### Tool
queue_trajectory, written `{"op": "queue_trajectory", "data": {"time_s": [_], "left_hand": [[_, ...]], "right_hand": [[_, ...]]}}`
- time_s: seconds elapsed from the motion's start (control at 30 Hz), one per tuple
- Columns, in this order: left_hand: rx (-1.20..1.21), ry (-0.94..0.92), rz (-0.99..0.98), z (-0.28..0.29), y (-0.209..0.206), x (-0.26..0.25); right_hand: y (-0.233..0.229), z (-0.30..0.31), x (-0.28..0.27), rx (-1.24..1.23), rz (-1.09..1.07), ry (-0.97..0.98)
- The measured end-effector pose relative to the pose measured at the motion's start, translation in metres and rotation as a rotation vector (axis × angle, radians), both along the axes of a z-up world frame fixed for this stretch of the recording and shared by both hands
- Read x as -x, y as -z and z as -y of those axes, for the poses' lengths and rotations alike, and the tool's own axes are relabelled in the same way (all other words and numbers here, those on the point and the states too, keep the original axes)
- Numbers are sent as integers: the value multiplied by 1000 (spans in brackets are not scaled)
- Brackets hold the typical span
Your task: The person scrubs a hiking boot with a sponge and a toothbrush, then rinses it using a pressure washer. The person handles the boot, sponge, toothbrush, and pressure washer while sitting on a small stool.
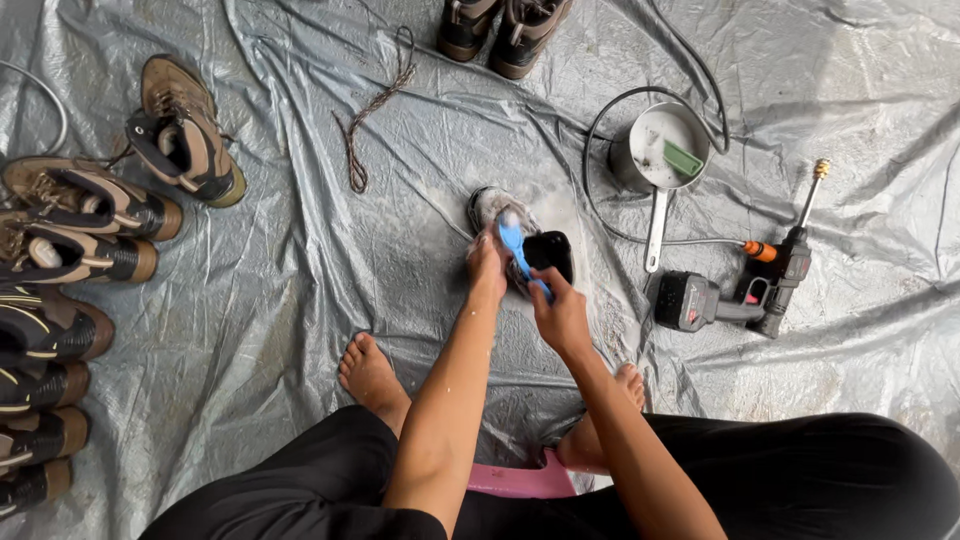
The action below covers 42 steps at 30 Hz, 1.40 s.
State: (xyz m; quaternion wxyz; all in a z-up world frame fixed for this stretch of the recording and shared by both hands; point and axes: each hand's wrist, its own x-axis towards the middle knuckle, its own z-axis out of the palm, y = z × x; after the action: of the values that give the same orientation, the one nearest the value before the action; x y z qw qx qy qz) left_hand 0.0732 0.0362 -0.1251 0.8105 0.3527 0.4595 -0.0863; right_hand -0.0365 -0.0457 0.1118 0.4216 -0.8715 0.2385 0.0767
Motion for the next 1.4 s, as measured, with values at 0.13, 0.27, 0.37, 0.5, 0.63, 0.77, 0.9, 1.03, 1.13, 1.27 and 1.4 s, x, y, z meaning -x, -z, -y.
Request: {"op": "queue_trajectory", "data": {"time_s": [0.13,0.27,0.37,0.5,0.63,0.77,0.9,1.03,1.13,1.27,1.4], "left_hand": [[2,18,-17,15,-15,-5],[11,-19,-51,12,49,-12],[-66,-9,-77,6,-37,-3],[-63,14,-59,20,-54,0],[-112,6,-50,5,-24,-2],[-45,-22,29,14,-62,0],[-96,23,7,1,-53,0],[-86,49,6,4,-13,-15],[-94,52,-42,1,-27,4],[-149,45,-33,-16,-19,-10],[-144,97,-52,-11,-3,7]], "right_hand": [[2,19,-9,38,-40,56],[9,8,-24,-20,-11,22],[-16,15,15,-46,-93,8],[26,35,-28,49,-34,84],[8,5,-6,-13,-38,-31],[-3,26,-8,105,-9,-30],[13,24,-28,88,-12,-55],[3,29,-7,31,-67,-75],[13,21,-22,34,-73,-3],[3,15,-14,-44,-65,-83],[29,43,7,57,-119,-37]]}}
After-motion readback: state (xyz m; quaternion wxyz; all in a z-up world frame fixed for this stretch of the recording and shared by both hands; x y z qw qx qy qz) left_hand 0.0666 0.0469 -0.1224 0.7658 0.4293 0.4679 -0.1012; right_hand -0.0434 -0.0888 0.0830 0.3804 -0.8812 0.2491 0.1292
